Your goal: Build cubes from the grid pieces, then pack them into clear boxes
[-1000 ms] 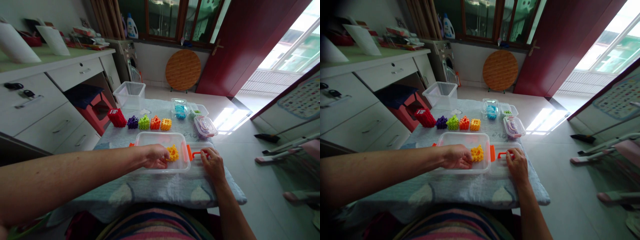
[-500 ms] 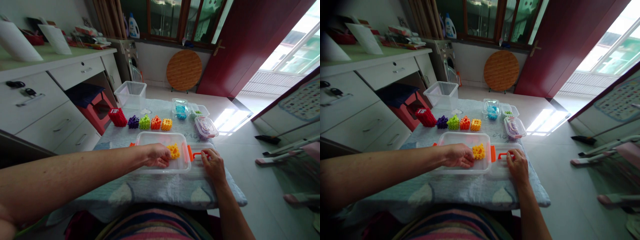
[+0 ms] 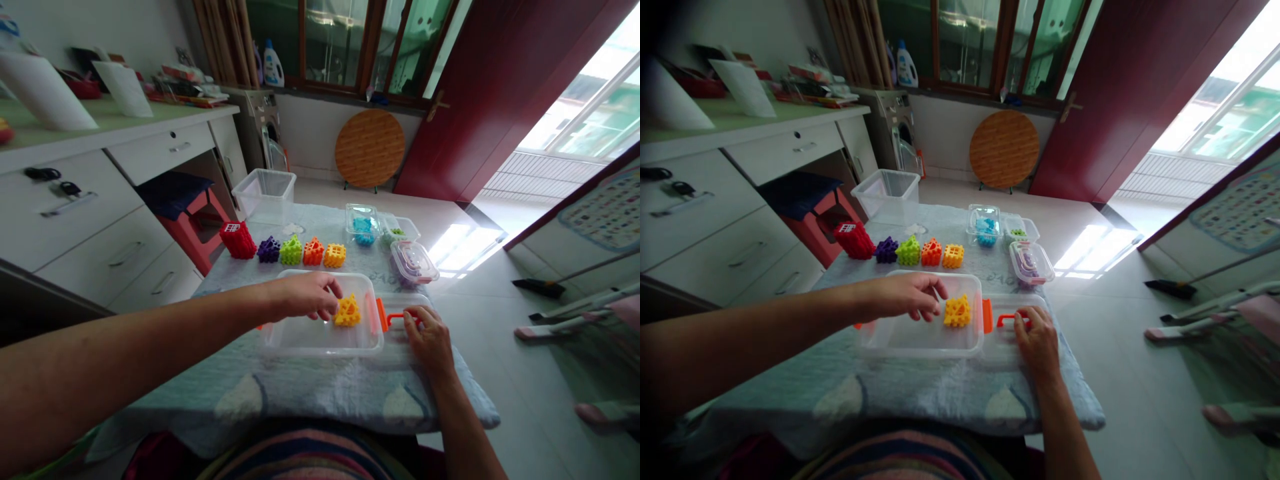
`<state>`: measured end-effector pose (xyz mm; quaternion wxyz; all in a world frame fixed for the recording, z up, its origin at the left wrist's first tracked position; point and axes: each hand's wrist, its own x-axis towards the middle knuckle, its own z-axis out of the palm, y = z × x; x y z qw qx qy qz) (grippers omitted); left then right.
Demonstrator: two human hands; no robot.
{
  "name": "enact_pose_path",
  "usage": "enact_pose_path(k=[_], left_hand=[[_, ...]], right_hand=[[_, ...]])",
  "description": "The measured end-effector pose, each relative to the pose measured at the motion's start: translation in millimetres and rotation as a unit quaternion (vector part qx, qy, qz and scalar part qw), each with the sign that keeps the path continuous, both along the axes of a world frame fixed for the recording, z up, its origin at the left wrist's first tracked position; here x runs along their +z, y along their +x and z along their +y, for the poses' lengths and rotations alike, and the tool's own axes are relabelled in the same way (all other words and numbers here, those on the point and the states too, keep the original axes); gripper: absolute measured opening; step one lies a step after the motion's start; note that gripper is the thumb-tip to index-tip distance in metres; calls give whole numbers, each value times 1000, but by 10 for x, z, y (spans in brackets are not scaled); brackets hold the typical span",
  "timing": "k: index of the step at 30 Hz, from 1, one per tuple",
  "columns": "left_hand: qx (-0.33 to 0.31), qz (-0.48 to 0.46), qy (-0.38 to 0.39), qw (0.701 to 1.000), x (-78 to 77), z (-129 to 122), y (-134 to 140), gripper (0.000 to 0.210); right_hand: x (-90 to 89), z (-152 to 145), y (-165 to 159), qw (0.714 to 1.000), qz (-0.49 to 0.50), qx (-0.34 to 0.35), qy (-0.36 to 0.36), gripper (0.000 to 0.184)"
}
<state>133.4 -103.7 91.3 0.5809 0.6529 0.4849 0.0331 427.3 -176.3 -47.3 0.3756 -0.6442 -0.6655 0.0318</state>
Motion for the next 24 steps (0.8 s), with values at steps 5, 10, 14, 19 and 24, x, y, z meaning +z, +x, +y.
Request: enact_pose_path(k=[5,10,14,19,24], left_hand=[[-49,10,306,951,179,493,-53,32],[-151,220,440,858,-23,1052,199,56],[-203,301,414,835,-252,1288,452,59],[-210,360,379,826,-384,1408,619,58],[-225,379,350,827,-421,1444,649,52]], right_hand=[[-25,14,17,1000,1,2,-10,20],[-33,10,20,1000,-7,2,-12,20],[-30,6,20,1000,-7,-2,-9,20],[-20,4,22,1000,-4,-3,-15,22],[-12,-4,18,1000,-6,-4,-20,22]])
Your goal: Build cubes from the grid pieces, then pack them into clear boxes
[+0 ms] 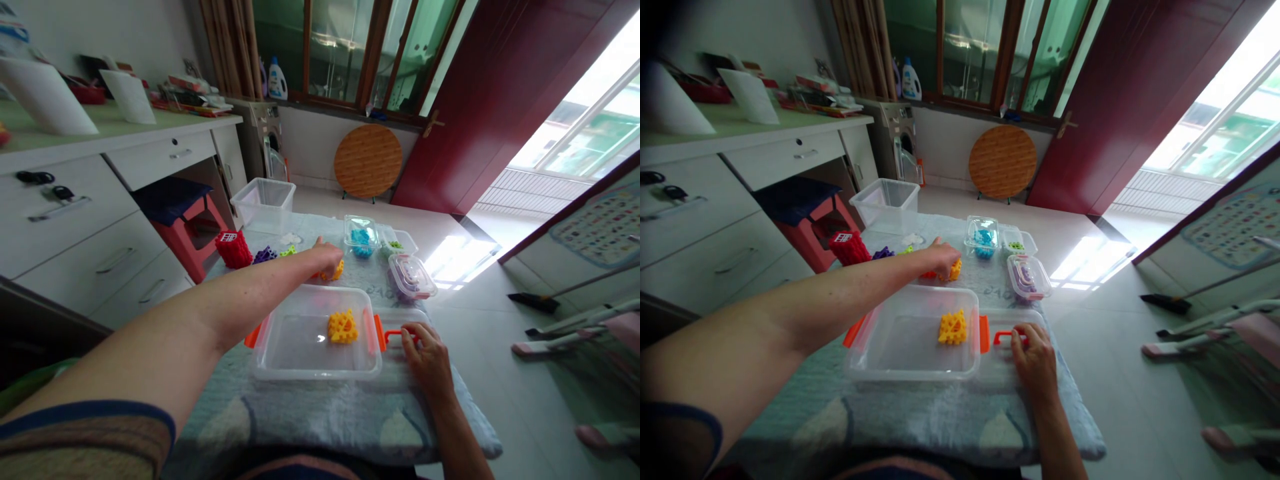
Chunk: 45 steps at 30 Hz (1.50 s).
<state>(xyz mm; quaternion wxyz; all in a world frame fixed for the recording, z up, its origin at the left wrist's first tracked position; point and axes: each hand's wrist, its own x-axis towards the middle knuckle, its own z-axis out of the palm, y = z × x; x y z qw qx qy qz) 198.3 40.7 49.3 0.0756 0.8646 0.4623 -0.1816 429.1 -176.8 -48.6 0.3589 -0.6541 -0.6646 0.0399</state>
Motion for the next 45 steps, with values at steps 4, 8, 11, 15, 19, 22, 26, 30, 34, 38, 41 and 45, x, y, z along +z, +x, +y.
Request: enact_pose_path(k=[4,8,11,15,19,22,26,30,34,38,41,45], left_hand=[[1,-5,12,1000,-12,-16,-19,46],[4,-19,23,1000,-5,-23,-26,50],[0,-19,27,999,40,-27,-24,50],[-25,-32,74,996,254,-65,-70,46],[-67,-74,135,986,631,-291,-239,45],[-94,-110,122,982,864,-658,-428,43],[-102,-111,38,988,860,-1214,-649,45],[-113,-55,-41,991,524,-1550,-713,39],[-111,-17,-112,987,211,-1616,-639,37],[-98,0,-146,984,93,-1591,-568,36],[-94,0,-139,986,74,-1582,-571,39],[-93,-2,-138,986,99,-1556,-626,52]], right_hand=[[-3,0,0,1000,-1,3,0,21],[-1,5,-6,1000,-1,0,2,20],[8,7,-11,1000,0,1,6,21],[19,8,-18,1000,1,1,12,21],[14,7,-19,1000,2,1,10,21],[10,7,-18,1000,3,0,12,21],[15,13,-16,1000,-2,-2,16,22],[25,19,-20,1000,-6,1,21,21],[28,16,-23,1000,-6,0,19,22],[20,11,-17,1000,-6,-5,10,22],[18,12,-15,1000,-6,-6,11,22],[28,14,-24,1000,-8,-4,8,23]])
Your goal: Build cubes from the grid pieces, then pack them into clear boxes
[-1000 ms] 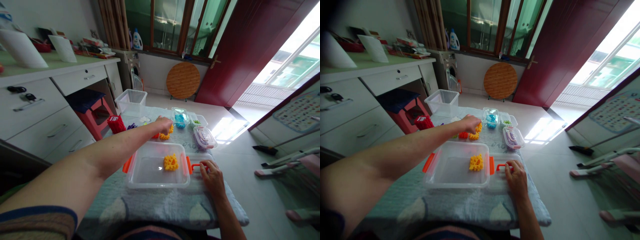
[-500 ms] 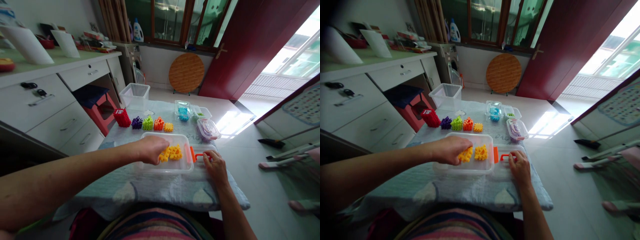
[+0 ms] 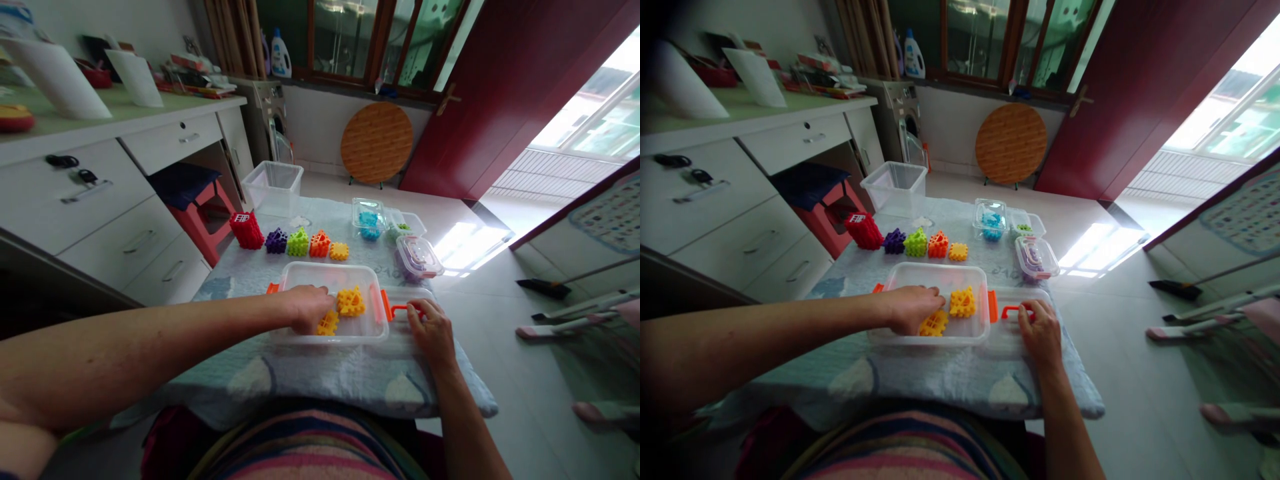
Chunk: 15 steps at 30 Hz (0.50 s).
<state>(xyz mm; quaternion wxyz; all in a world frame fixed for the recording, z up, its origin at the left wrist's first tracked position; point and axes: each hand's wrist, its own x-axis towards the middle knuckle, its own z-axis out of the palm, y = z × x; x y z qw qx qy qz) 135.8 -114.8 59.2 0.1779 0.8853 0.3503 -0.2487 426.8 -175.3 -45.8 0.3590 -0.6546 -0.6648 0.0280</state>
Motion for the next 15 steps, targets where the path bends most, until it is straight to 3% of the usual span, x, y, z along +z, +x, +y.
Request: enact_pose_path(k=[10,15], left_hand=[[79,30,-51,995,205,24,-9,45],[88,58,-63,992,265,-27,83,37]], right_hand=[[18,-6,-2,1000,1,2,-7,23],[3,2,5,1000,2,0,-2,24]])
